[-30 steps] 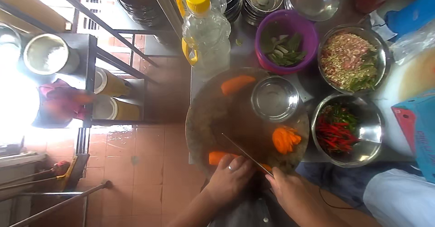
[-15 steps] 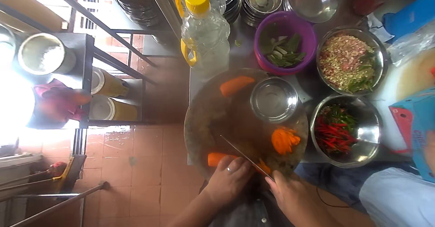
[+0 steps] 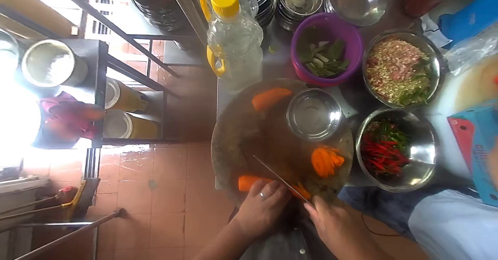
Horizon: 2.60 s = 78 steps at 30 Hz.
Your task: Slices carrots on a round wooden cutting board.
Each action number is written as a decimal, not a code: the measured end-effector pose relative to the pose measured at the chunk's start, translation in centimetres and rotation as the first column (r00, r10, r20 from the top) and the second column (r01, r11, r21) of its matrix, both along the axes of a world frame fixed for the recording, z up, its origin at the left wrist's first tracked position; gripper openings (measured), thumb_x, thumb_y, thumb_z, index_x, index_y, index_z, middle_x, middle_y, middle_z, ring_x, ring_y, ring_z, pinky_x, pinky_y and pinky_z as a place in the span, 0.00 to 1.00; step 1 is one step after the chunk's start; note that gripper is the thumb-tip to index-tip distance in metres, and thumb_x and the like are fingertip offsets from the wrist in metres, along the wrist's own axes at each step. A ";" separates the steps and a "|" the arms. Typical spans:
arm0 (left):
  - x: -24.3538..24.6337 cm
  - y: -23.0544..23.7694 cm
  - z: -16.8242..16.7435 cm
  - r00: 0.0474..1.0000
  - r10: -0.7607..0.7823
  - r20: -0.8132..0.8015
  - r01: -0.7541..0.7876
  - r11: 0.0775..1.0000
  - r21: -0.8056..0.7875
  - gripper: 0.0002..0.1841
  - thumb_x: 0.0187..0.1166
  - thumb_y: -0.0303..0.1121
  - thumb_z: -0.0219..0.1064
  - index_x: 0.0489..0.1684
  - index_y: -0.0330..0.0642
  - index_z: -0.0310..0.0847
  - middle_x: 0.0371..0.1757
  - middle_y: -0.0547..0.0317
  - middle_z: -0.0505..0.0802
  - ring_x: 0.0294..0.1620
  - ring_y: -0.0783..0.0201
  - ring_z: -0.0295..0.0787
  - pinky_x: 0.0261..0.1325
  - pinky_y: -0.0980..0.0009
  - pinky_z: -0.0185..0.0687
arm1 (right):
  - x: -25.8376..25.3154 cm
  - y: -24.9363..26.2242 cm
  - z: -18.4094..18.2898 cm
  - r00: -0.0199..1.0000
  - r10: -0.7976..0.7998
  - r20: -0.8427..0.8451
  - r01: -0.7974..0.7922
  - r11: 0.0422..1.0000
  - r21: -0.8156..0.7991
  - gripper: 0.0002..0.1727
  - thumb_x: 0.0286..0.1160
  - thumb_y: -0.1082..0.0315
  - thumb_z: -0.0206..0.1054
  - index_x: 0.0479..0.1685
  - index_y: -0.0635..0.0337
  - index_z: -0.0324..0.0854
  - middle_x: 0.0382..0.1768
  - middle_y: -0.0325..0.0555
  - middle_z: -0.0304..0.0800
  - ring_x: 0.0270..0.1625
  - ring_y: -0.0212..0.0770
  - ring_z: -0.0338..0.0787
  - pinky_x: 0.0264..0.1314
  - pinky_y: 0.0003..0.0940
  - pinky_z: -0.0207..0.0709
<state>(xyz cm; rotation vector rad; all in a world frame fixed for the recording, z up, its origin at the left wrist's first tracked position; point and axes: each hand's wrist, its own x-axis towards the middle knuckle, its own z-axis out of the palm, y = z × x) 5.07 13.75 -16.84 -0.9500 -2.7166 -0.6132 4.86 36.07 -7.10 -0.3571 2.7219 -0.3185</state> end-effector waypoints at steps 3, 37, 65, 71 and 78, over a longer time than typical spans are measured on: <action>0.1 0.2 0.0 1.000 -0.003 -0.007 0.003 1.000 -0.007 0.16 0.84 0.31 0.61 0.65 0.59 0.85 0.69 0.72 0.88 0.70 0.65 0.80 0.73 0.58 0.71 | -0.1 0.3 -0.5 0.999 -0.002 0.053 0.000 0.999 0.041 0.20 0.89 0.50 0.54 0.37 0.53 0.82 0.13 0.39 0.79 0.17 0.43 0.87 0.18 0.41 0.82; 0.4 0.0 -0.3 0.991 0.121 -0.057 -0.119 0.992 0.038 0.10 0.81 0.35 0.66 0.55 0.59 0.88 0.63 0.71 0.90 0.67 0.64 0.81 0.74 0.55 0.67 | -0.4 -0.8 0.2 1.000 0.024 0.012 -0.024 1.000 -0.001 0.19 0.88 0.50 0.56 0.36 0.53 0.81 0.12 0.38 0.77 0.15 0.41 0.85 0.15 0.38 0.80; 0.1 -1.0 0.0 0.979 0.168 -0.116 -0.166 0.986 0.028 0.09 0.78 0.42 0.68 0.51 0.61 0.89 0.56 0.71 0.92 0.57 0.65 0.81 0.70 0.57 0.64 | -0.5 -1.7 1.3 0.999 0.000 0.033 0.000 1.000 0.005 0.19 0.89 0.50 0.56 0.36 0.53 0.82 0.12 0.39 0.78 0.15 0.42 0.86 0.15 0.39 0.80; -0.1 -0.8 0.0 0.978 0.169 -0.122 -0.167 0.986 0.026 0.08 0.77 0.42 0.69 0.50 0.62 0.90 0.55 0.72 0.91 0.56 0.65 0.80 0.69 0.57 0.63 | -0.8 -2.4 0.5 0.998 0.011 0.069 -0.013 0.999 0.031 0.17 0.89 0.51 0.56 0.38 0.52 0.81 0.13 0.39 0.79 0.17 0.43 0.87 0.18 0.40 0.82; 0.1 -0.6 -0.1 0.976 0.179 -0.122 -0.176 0.984 0.032 0.10 0.77 0.41 0.69 0.52 0.61 0.90 0.56 0.71 0.92 0.56 0.64 0.81 0.69 0.57 0.64 | -0.6 -1.8 0.4 0.991 -0.009 0.131 0.006 1.000 0.026 0.18 0.90 0.50 0.55 0.40 0.52 0.81 0.14 0.40 0.81 0.19 0.44 0.89 0.20 0.42 0.83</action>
